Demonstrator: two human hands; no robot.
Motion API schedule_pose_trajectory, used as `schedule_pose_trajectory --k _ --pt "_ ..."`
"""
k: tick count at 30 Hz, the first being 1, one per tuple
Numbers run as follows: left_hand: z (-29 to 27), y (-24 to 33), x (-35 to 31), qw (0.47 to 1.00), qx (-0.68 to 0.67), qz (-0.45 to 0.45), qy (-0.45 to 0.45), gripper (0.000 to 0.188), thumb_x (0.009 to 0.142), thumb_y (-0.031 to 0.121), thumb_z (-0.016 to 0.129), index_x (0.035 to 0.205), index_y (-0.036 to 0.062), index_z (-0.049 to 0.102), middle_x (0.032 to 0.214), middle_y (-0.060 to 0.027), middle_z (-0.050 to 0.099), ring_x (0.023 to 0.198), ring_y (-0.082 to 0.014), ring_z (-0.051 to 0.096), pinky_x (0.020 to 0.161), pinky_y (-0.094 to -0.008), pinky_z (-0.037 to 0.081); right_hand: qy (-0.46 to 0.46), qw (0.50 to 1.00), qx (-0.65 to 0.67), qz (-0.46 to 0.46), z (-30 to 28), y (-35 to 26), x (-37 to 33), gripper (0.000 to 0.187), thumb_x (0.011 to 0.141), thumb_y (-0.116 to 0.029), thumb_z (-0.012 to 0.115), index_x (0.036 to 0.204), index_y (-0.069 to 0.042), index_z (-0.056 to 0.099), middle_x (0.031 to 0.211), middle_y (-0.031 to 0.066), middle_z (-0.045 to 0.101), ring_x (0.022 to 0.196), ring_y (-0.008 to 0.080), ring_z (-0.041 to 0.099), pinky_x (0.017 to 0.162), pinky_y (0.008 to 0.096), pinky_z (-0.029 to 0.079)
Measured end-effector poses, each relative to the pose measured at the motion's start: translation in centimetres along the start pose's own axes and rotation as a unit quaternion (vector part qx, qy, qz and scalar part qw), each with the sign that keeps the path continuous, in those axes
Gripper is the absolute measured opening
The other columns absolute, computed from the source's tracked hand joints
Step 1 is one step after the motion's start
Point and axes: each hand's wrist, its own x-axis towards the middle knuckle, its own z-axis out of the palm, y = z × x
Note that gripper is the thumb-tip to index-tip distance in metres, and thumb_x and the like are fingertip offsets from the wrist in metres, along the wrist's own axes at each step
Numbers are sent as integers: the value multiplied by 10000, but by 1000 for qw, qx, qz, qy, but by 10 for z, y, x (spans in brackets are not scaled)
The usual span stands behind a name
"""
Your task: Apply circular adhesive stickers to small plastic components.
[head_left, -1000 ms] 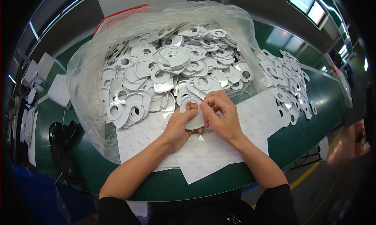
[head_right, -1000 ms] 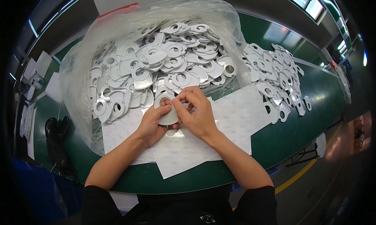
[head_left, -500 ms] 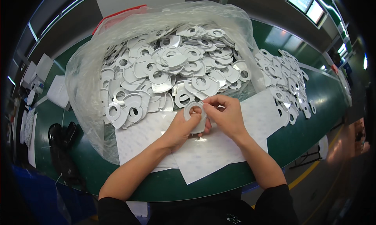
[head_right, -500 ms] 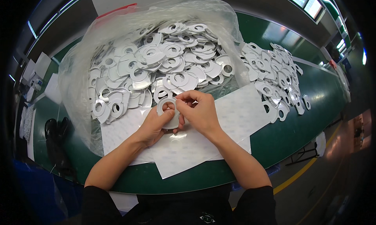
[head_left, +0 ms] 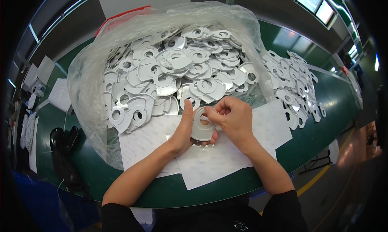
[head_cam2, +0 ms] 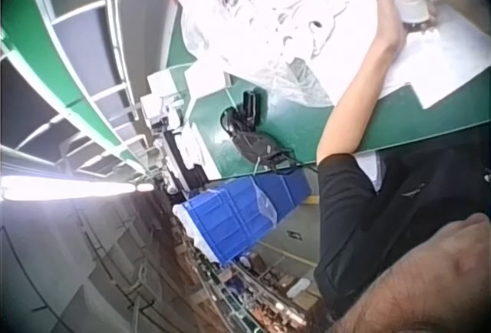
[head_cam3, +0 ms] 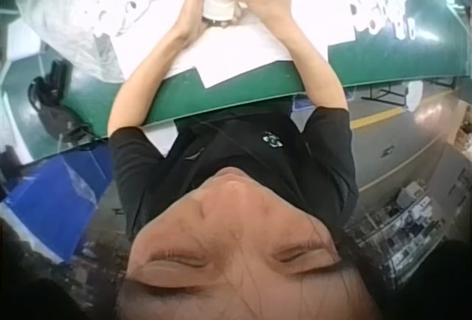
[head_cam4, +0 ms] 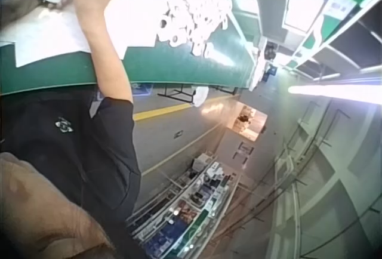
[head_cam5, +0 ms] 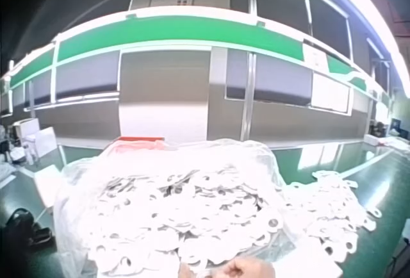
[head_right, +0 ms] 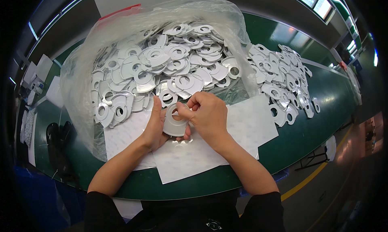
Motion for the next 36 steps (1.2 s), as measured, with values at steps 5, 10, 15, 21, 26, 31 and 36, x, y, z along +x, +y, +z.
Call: schedule_pose_trajectory --k 5,10,15,21,26,31,36 --pt "-1 3 1 1000 8 -11 -5 892 786 809 33 1109 90 451 769 -74 596 659 -133 595 485 -236 428 61 976 -184 -104 1 -9 -2 381 606 -320 813 594 -49 545 554 44 513 498 174 498 463 305 392" --pt "1 7 1 999 -35 -25 7 896 798 798 30 1095 59 440 755 -99 576 661 -160 595 482 -248 414 8 958 -253 -134 -7 -14 -5 392 598 -361 800 673 -64 556 670 35 546 719 199 566 531 349 444" --pt "-2 8 -1 997 -58 -48 1 907 807 790 36 1107 31 432 758 -134 584 655 -190 596 485 -271 407 -97 972 -185 -107 -24 -9 0 332 652 -303 775 754 -37 605 725 58 589 762 221 581 615 365 466" --pt "-4 9 3 994 -78 -64 -35 895 825 771 38 1138 23 418 740 -163 593 619 -216 598 477 -275 407 -76 989 -115 -55 -19 -1 -2 197 778 -194 663 746 -4 621 688 113 618 687 263 605 615 374 466" --pt "-6 8 6 993 -91 -61 -49 878 835 760 45 1141 27 420 730 -163 591 616 -226 604 470 -274 412 -52 994 -90 -27 -12 0 -3 203 818 -191 622 750 0 616 677 124 618 631 271 602 583 375 461" --pt "-8 11 -1 989 -131 -57 -33 793 864 737 189 1173 54 451 900 -129 606 748 -236 627 574 -292 484 -75 997 26 -11 -9 8 1 224 853 -200 612 798 16 592 678 94 598 616 203 585 558 322 438" --pt "-12 62 -27 993 87 83 13 604 933 493 458 1308 29 368 1235 -143 516 1075 -220 550 817 -347 510 91 948 281 122 -52 21 25 212 960 -281 507 952 -82 583 729 -18 542 622 43 480 528 196 381"
